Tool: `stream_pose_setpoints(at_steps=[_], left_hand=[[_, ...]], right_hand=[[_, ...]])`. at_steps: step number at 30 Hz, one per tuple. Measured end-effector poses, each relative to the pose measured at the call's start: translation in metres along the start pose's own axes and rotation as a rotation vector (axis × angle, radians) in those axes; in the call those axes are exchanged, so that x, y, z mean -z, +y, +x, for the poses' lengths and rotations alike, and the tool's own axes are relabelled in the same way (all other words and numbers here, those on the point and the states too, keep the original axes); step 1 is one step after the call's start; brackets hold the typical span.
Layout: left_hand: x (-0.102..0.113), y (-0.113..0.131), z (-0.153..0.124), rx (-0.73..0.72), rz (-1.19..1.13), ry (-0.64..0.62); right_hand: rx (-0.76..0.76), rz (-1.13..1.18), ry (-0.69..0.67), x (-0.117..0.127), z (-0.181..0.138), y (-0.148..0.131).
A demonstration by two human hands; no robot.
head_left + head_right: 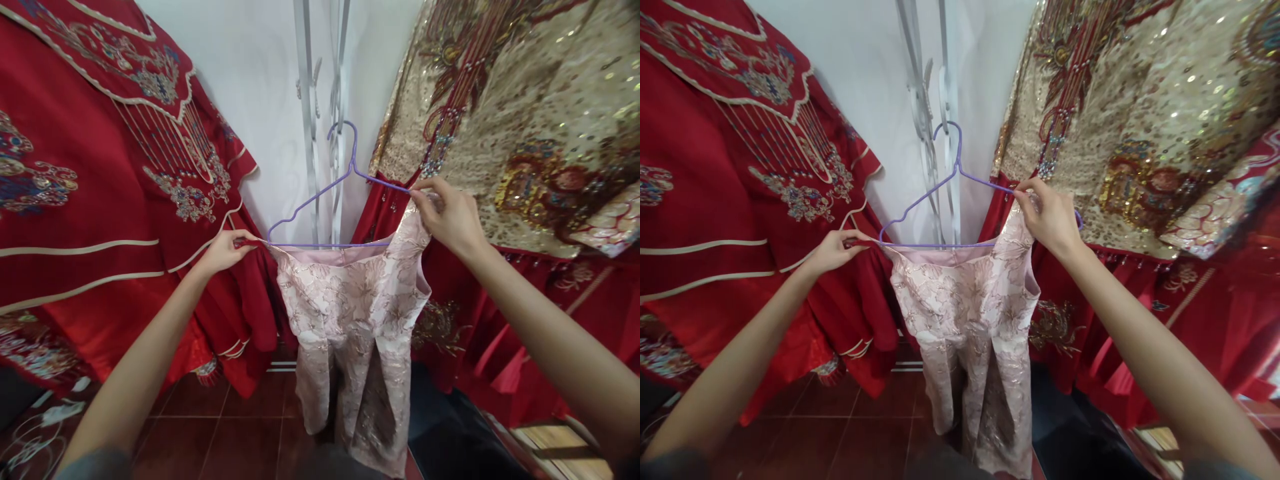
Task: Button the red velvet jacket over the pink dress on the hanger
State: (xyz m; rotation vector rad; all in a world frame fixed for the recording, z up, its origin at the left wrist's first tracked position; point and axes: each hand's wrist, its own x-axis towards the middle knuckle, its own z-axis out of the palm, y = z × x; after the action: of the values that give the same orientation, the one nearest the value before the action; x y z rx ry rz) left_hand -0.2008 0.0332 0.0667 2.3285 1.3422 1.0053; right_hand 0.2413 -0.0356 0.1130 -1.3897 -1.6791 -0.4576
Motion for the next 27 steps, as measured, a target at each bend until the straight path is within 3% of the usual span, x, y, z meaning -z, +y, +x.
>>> stream_pose_setpoints(at_steps=[8,18,22,27], left_hand=[[0.002,0.007,-0.007,0.015,-0.012,0.002],[0.003,0.003,0.008,-0.035,0.022,-0.004],[0.019,0.031,0.020,-0.104,0.170,0.003],[0.036,0.092,0.041,-0.250,0.433,-0.092]], right_hand=[[-0.033,0.010,-0.050,0.000,0.000,-0.001],[0.032,-0.007,-0.017,0.001,0.004,0.006],[0.161,0.027,0.044,0.001,0.005,0.008],[0.206,-0.003,0.086,0.005,0.005,0.006]])
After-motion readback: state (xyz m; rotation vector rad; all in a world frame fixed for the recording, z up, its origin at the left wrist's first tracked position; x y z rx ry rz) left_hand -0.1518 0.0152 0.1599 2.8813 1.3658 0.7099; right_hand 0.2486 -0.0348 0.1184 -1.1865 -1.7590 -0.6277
